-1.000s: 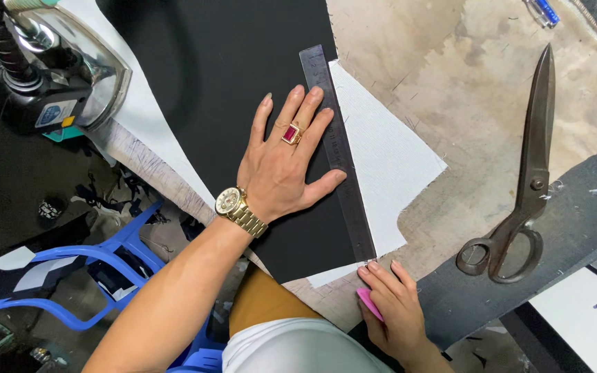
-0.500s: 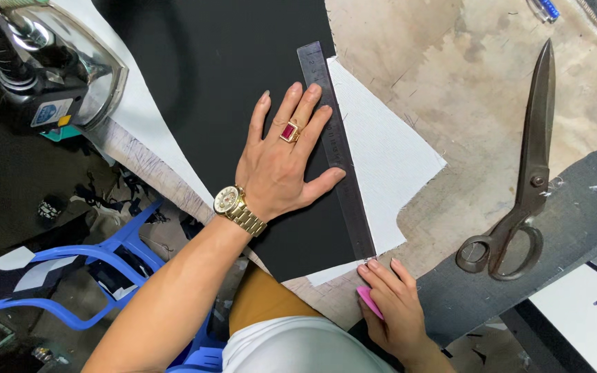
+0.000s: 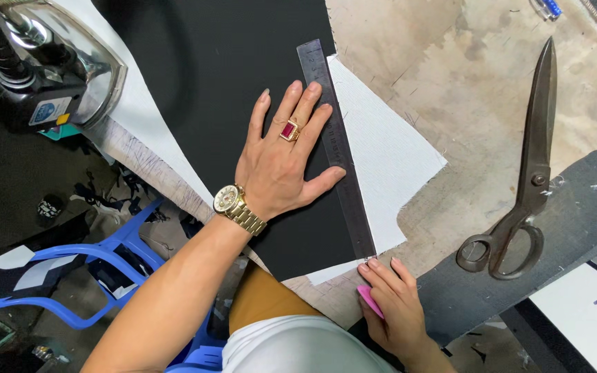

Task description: The person irons a piece of dark fabric, marks it using a ruler and pink chalk, and then cuts the fabric along the marked lines with scissors.

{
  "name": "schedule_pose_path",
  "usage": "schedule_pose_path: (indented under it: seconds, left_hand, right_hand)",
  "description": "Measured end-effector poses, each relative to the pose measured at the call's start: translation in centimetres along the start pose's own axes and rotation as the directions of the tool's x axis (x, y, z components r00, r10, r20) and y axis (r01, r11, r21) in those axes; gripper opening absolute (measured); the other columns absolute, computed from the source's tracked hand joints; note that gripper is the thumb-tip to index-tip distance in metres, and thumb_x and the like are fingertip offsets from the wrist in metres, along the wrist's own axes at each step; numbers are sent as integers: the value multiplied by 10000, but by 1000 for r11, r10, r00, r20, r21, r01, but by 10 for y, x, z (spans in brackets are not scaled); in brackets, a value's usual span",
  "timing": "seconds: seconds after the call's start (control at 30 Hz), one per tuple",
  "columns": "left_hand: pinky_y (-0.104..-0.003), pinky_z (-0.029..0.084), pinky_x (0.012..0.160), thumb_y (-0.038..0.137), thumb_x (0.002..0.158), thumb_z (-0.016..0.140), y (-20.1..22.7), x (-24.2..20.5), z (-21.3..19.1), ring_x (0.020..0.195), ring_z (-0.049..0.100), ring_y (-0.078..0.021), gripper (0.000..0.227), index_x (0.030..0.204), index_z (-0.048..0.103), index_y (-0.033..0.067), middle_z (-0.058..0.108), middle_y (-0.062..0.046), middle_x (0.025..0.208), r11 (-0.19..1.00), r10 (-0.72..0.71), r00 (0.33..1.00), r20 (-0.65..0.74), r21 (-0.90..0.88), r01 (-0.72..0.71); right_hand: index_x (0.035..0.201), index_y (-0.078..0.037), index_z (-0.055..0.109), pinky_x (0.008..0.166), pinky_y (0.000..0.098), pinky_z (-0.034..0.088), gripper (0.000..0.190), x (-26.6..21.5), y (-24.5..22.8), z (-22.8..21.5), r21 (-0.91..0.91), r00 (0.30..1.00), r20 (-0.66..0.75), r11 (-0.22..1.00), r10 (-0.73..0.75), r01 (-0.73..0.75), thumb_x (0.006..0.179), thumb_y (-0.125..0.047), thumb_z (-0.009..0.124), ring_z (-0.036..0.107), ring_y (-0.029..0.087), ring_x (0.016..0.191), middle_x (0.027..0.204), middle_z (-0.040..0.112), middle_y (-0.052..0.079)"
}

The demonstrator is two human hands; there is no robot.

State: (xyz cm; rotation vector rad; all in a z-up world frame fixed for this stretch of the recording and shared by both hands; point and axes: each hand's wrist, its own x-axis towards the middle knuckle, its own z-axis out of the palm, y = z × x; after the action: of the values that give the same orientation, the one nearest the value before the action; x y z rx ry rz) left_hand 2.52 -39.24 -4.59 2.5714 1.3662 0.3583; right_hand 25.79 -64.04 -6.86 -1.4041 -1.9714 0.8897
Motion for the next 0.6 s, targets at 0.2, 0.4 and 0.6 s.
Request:
schedule_pose_path:
  seconds: [0.2,0.4,0.6]
  left_hand:
    - [-605,286,1221,581,981,712,0,0,1,1489,406,-357,738,1454,568,33,429,-175,1582,1000,-3,1000,-8,0,3]
    - [-603,278,1224,565,969,736,0,0,1,1493,404,-355,745,1459,555,35,428,-177,1585,1000,-1,1000,-14,-4,1]
    - [-597,283,1223,570,978,719,0,0,1,1492,407,-351,737,1460,554,38,432,-176,1583,1000,0,1000,-22,7,1]
  right_hand:
    - [1021,-9,647,1179,540,413,101,11,-9,-4,0,998,-57,1000,-10,10,978,-66,575,643,283,1269,1289,698,105]
    - [1061,-41,617,1188,533,409,97,6,-4,0,-16,998,-59,1000,-12,11,987,-84,570,639,268,1283,1315,688,78]
    - [1067,-23,593,1178,551,418,103,13,-8,-3,-11,996,-83,999,-42,41,974,-65,592,656,303,1268,1303,691,124]
